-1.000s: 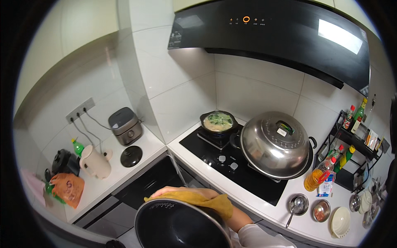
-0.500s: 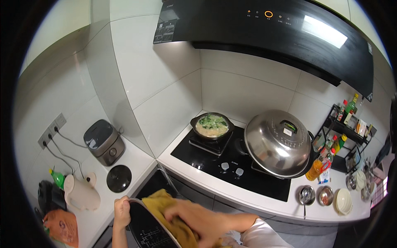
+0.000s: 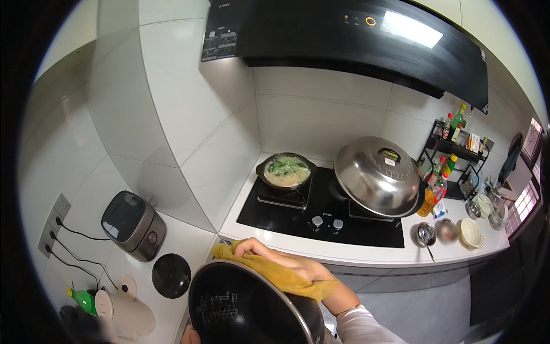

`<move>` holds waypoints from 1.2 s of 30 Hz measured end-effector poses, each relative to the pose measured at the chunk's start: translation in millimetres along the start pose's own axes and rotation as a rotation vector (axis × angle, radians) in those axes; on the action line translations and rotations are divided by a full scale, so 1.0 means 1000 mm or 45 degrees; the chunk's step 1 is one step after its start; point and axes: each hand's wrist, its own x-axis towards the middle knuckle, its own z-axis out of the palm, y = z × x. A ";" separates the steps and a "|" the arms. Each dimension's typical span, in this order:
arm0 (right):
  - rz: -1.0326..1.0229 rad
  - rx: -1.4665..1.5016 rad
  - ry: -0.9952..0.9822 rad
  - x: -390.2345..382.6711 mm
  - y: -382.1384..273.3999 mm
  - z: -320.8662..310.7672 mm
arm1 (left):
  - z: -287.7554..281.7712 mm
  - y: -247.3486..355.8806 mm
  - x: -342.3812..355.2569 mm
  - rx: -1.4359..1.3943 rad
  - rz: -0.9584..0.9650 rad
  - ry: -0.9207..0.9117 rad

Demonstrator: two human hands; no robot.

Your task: The person wipes the kitchen counter and sink area with a yellow cloth, rinses the cloth, and washes a black pot in the sink. They then dry the pot and place it into a rice cooker. Finally, they stir a pot of soup on the stove.

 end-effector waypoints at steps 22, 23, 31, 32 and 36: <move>0.136 0.041 -0.500 0.065 0.042 -0.052 | 0.051 0.061 0.094 -0.006 0.565 0.100; 0.102 0.013 -0.443 0.058 0.043 -0.057 | 0.052 0.055 0.080 -0.181 0.319 0.238; -0.232 -0.688 -0.115 0.013 -0.018 -0.045 | 0.081 -0.013 0.029 0.216 0.032 0.342; -0.613 -0.906 0.094 0.008 -0.019 -0.028 | 0.080 -0.016 0.043 0.200 0.103 0.295; -0.693 -0.819 -0.039 -0.012 -0.011 -0.008 | 0.069 -0.015 0.080 0.211 0.204 0.316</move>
